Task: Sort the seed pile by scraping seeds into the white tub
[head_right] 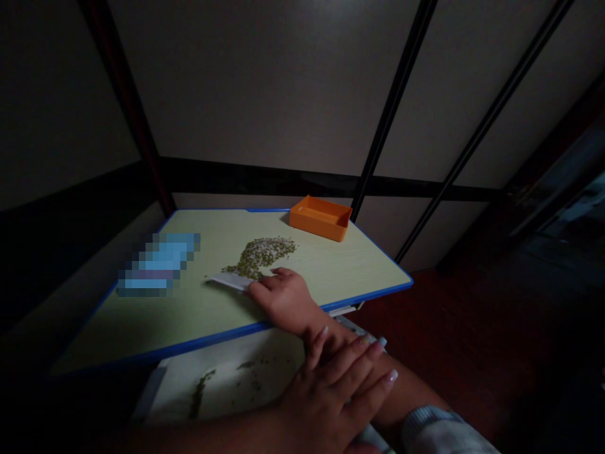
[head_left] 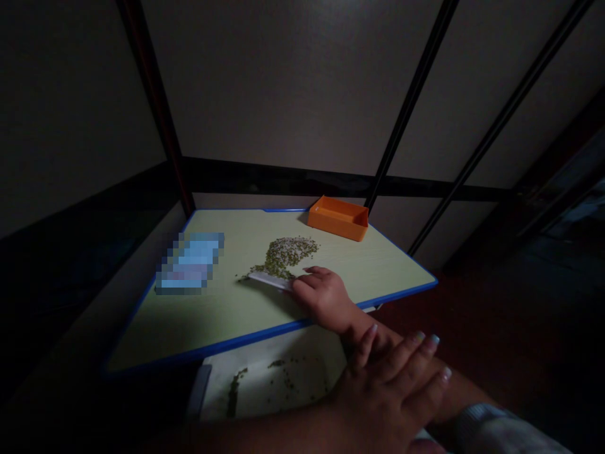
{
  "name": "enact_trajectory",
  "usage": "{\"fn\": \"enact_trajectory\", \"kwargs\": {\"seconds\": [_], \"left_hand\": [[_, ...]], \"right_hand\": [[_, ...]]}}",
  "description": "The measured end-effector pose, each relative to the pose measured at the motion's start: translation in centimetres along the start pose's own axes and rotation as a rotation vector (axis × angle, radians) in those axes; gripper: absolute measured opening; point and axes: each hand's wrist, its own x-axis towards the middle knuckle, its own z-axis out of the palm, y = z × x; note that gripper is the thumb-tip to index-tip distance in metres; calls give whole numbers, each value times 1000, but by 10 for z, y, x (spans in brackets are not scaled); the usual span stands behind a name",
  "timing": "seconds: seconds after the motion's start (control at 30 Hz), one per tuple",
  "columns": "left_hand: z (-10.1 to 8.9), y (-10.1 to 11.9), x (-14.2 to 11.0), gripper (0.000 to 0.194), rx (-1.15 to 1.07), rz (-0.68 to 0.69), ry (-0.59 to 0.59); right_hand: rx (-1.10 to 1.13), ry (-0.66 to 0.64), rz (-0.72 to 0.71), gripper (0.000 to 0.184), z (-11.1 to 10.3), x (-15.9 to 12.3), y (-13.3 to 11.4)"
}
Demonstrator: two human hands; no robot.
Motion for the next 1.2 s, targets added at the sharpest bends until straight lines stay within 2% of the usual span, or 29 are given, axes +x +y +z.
{"fn": "enact_trajectory", "kwargs": {"seconds": [0.13,0.3,0.5,0.63,0.77,0.97,1.2], "left_hand": [[-3,-3,1,71,-4,6,-90],[-5,-5,2,71,-46,-1,-87],[-6,-5,1,71,-36,-4,-116],[-2,-3,0,70,-41,-21,-116],[-5,-4,1,70,-72,-33,-141],[-13,-8,4,67,-70,-11,-209],[2,3,0,73,-5,-55,-72]], "right_hand": [[35,39,240,32,-2,-3,21],[278,49,626,29,-12,-12,48],[477,215,929,33,-14,-20,84],[604,194,1089,40,-5,-24,99],[718,152,1145,41,5,-24,98],[789,92,1102,38,14,-14,85],[726,228,1114,37,0,2,72]]}}
